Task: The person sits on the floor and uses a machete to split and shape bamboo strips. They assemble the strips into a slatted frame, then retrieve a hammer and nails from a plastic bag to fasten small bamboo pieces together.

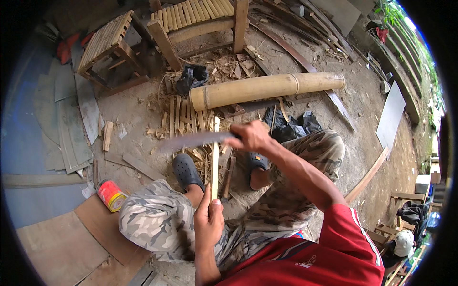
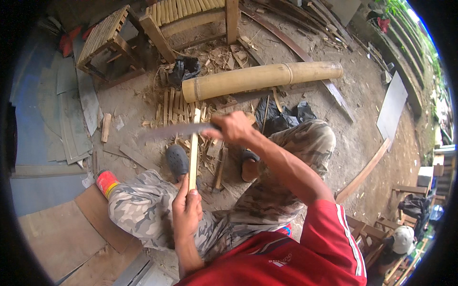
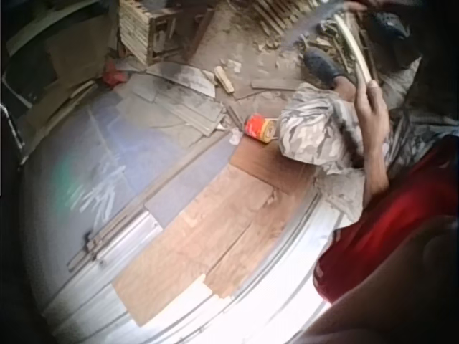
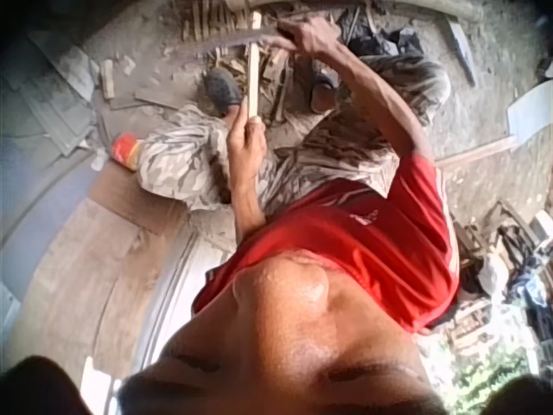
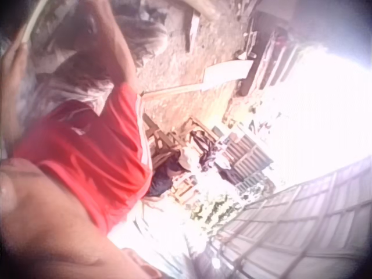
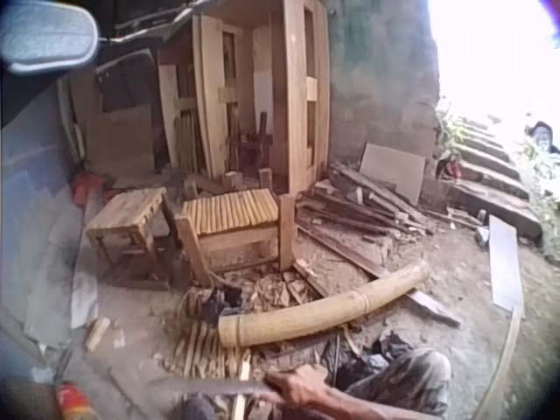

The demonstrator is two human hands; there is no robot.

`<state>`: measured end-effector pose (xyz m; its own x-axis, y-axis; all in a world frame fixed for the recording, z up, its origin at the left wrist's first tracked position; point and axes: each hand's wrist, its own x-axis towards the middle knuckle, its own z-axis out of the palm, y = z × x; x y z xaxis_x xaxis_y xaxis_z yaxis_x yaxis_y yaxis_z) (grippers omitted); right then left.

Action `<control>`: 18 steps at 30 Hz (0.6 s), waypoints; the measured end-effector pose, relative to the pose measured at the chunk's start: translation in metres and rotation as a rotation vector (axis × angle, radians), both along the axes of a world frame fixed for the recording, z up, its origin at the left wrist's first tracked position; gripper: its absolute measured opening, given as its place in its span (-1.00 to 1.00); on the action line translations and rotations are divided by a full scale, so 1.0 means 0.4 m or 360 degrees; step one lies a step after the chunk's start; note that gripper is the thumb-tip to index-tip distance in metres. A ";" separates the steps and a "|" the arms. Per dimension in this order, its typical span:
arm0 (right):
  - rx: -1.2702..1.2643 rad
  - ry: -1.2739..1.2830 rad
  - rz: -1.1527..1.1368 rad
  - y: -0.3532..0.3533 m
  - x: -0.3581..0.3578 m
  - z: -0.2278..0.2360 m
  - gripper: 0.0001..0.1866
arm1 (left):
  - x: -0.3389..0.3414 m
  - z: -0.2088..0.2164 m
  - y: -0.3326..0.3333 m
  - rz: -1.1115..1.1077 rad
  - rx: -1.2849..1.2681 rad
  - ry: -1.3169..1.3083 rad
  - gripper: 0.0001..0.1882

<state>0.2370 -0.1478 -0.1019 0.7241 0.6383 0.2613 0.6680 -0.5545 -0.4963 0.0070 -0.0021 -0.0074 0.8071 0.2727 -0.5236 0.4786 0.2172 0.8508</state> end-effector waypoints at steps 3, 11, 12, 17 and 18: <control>-0.0074 0.0158 -0.0200 0.000 0.012 -0.001 -0.43 | 0.009 0.000 -0.002 0.0017 -0.0092 0.0016 -0.50; -0.0155 0.0092 -0.0045 0.018 -0.004 0.005 -0.39 | -0.004 -0.015 0.011 0.0047 -0.0145 -0.0014 -0.49; -0.0141 0.0003 0.0110 0.013 -0.007 0.013 -0.38 | -0.004 -0.008 0.010 0.0069 -0.0158 -0.0006 -0.49; 0.0118 0.0410 -0.0740 -0.036 0.093 -0.028 -0.33 | -0.035 0.002 0.025 0.0028 -0.0323 -0.0046 -0.49; 0.0152 0.0388 -0.0712 -0.027 0.082 -0.004 -0.33 | -0.029 -0.006 0.028 0.0046 -0.0374 -0.0056 -0.49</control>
<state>0.2697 -0.1585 -0.1035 0.9678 0.2338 0.0930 0.2345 -0.7039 -0.6705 -0.0047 0.0090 -0.0099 0.8195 0.1699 -0.5473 0.4404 0.4242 0.7912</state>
